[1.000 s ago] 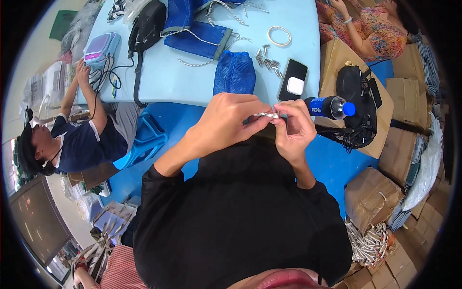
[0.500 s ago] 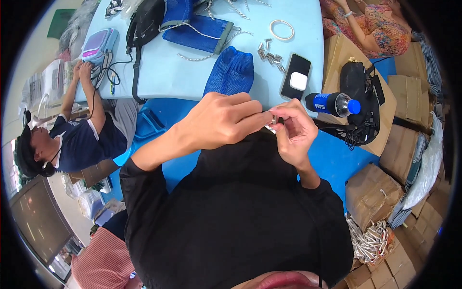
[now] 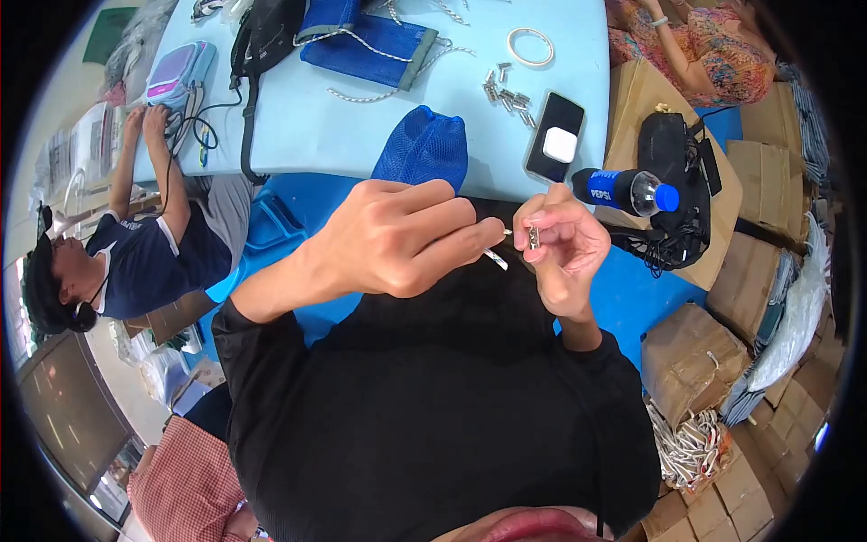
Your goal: The person is assembling small blue bags by attaching decorative metal chains to them.
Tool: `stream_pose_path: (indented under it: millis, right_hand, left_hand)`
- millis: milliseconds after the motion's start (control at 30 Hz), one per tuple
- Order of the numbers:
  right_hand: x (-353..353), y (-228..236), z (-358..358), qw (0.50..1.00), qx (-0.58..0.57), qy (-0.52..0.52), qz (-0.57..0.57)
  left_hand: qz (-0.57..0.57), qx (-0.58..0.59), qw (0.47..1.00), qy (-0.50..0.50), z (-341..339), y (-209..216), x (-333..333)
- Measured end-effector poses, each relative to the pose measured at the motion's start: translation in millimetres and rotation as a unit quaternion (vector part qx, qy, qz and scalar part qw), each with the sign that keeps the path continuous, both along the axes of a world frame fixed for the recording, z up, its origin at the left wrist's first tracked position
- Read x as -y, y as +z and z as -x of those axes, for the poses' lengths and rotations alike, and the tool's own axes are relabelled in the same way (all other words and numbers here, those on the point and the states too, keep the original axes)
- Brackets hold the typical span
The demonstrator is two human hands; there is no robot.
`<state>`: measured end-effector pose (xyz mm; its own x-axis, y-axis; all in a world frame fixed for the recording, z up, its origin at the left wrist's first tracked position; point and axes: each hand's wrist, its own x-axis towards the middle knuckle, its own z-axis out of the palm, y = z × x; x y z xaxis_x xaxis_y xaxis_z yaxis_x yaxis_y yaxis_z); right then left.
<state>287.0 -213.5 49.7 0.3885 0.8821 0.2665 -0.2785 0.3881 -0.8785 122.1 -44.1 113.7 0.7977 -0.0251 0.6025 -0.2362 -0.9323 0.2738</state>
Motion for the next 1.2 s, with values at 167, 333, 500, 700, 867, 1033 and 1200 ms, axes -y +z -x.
stream_pose_path:
  millis: [167, 333, 500, 700, 867, 1033, 1200]
  right_hand:
    - [-1, 8, 2, 1.000, -0.006, -0.009, -0.012]
    - [1, 9, 1, 1.000, 0.000, -0.017, -0.015]
    - [0, 14, 1, 0.995, -0.085, 0.023, -0.039]
    - [-1, 18, -2, 0.995, -0.084, 0.033, -0.050]
    - [1, 14, -1, 0.995, -0.075, 0.025, -0.058]
    - [2, 17, -3, 0.997, -0.036, 0.017, -0.068]
    - [3, 14, -5, 0.996, -0.026, 0.025, -0.077]
  left_hand:
    - [0.006, 0.016, 1.000, -0.009, -3, 2, 2]
    - [0.017, 0.032, 0.999, -0.019, -4, -1, 4]
    - [0.037, 0.017, 0.999, -0.028, -2, -3, 2]
    - [0.055, -0.002, 0.998, -0.023, -2, -1, 2]
    - [0.055, 0.001, 0.998, -0.024, -4, 0, 3]
    - [0.068, 0.007, 0.997, -0.027, -6, -1, 5]
    - [0.069, -0.004, 0.997, -0.028, -4, 1, 5]
